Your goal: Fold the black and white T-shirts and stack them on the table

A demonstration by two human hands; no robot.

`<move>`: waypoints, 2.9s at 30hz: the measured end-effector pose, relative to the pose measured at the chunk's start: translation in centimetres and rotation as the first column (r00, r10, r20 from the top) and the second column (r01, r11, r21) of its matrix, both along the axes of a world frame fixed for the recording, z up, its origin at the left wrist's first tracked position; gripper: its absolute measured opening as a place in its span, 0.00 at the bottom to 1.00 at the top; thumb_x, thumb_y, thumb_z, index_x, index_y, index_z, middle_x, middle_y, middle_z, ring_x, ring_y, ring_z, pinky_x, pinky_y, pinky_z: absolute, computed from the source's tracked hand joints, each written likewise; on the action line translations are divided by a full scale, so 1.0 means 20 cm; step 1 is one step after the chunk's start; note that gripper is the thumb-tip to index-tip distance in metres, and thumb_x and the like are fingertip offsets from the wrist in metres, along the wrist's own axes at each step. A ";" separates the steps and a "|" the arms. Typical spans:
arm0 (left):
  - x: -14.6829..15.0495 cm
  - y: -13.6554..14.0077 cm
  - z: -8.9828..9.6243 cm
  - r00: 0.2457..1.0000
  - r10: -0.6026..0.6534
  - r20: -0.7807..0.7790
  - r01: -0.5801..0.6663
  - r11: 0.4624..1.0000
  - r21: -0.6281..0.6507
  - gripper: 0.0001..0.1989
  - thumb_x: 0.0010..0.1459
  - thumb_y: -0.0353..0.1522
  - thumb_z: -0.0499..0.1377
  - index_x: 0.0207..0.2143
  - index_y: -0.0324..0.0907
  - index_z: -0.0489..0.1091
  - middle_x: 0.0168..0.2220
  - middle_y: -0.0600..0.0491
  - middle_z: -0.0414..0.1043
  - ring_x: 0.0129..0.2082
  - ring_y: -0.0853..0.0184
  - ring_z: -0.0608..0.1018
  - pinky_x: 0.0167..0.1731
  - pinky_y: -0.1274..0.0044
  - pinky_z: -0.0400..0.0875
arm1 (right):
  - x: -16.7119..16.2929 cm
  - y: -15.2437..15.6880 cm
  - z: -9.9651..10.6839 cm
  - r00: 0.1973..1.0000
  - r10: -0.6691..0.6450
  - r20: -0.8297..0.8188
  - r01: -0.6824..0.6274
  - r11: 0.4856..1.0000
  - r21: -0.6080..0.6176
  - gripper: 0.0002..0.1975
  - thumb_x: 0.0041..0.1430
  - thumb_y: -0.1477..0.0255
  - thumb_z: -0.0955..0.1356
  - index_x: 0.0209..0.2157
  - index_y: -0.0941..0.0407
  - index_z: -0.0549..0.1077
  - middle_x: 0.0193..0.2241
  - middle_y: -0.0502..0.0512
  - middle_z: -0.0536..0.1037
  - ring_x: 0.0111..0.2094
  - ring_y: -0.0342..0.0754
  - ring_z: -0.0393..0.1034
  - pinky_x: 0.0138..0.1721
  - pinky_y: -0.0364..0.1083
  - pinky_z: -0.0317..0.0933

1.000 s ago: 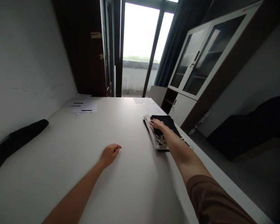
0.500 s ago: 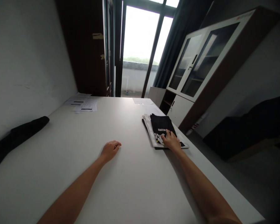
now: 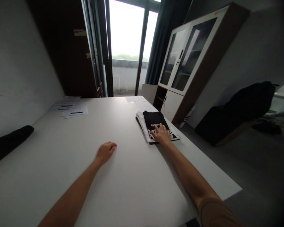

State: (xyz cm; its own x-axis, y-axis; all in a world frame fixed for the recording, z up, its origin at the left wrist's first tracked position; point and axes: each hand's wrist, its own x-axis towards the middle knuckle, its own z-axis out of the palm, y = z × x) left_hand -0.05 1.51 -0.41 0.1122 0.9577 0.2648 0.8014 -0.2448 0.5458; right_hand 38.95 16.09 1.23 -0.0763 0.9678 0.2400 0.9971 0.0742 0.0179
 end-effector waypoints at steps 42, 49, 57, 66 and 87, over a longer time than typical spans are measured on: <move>-1.63 -1.05 0.24 -0.029 0.902 -0.431 -0.986 0.047 0.163 0.20 0.64 0.32 0.55 0.54 0.27 0.66 0.56 0.31 0.66 0.58 0.43 0.66 0.53 0.56 0.62 | -0.37 -0.12 -0.15 0.553 0.831 -0.058 -0.784 0.542 0.303 0.19 0.70 0.61 0.61 0.56 0.50 0.75 0.60 0.60 0.72 0.58 0.59 0.69 0.58 0.58 0.65; -1.45 -0.82 0.19 0.169 0.849 -0.500 -0.974 0.223 0.050 0.17 0.67 0.28 0.47 0.53 0.36 0.68 0.50 0.36 0.74 0.49 0.49 0.76 0.48 0.60 0.65 | -0.73 -0.03 -0.18 0.558 0.821 -0.125 -0.801 0.572 0.176 0.18 0.71 0.63 0.60 0.49 0.52 0.78 0.55 0.60 0.76 0.54 0.55 0.71 0.56 0.54 0.64; -0.60 -0.31 0.12 0.599 0.629 -0.496 -0.724 0.690 0.001 0.16 0.68 0.28 0.49 0.53 0.41 0.70 0.50 0.42 0.74 0.49 0.56 0.76 0.47 0.67 0.65 | -1.01 0.06 -0.18 0.681 0.698 -0.222 -0.688 0.714 0.134 0.16 0.68 0.66 0.63 0.49 0.53 0.79 0.51 0.61 0.78 0.52 0.56 0.70 0.55 0.52 0.61; 0.29 -0.32 0.25 0.927 0.042 -0.373 0.029 0.982 0.184 0.16 0.66 0.37 0.58 0.54 0.48 0.71 0.57 0.47 0.69 0.57 0.55 0.69 0.60 0.62 0.60 | -0.83 0.06 -0.13 0.414 0.423 -0.806 -0.558 0.817 0.143 0.21 0.69 0.59 0.60 0.53 0.51 0.76 0.47 0.56 0.81 0.46 0.52 0.76 0.50 0.51 0.68; 0.15 -0.24 0.19 0.971 -0.183 0.156 0.215 0.953 -0.216 0.13 0.65 0.34 0.54 0.44 0.46 0.79 0.42 0.52 0.80 0.40 0.63 0.79 0.42 0.75 0.70 | -0.97 -0.27 0.10 0.777 0.530 -0.340 -0.536 0.840 0.085 0.22 0.65 0.52 0.67 0.50 0.54 0.75 0.50 0.65 0.73 0.53 0.61 0.64 0.55 0.56 0.57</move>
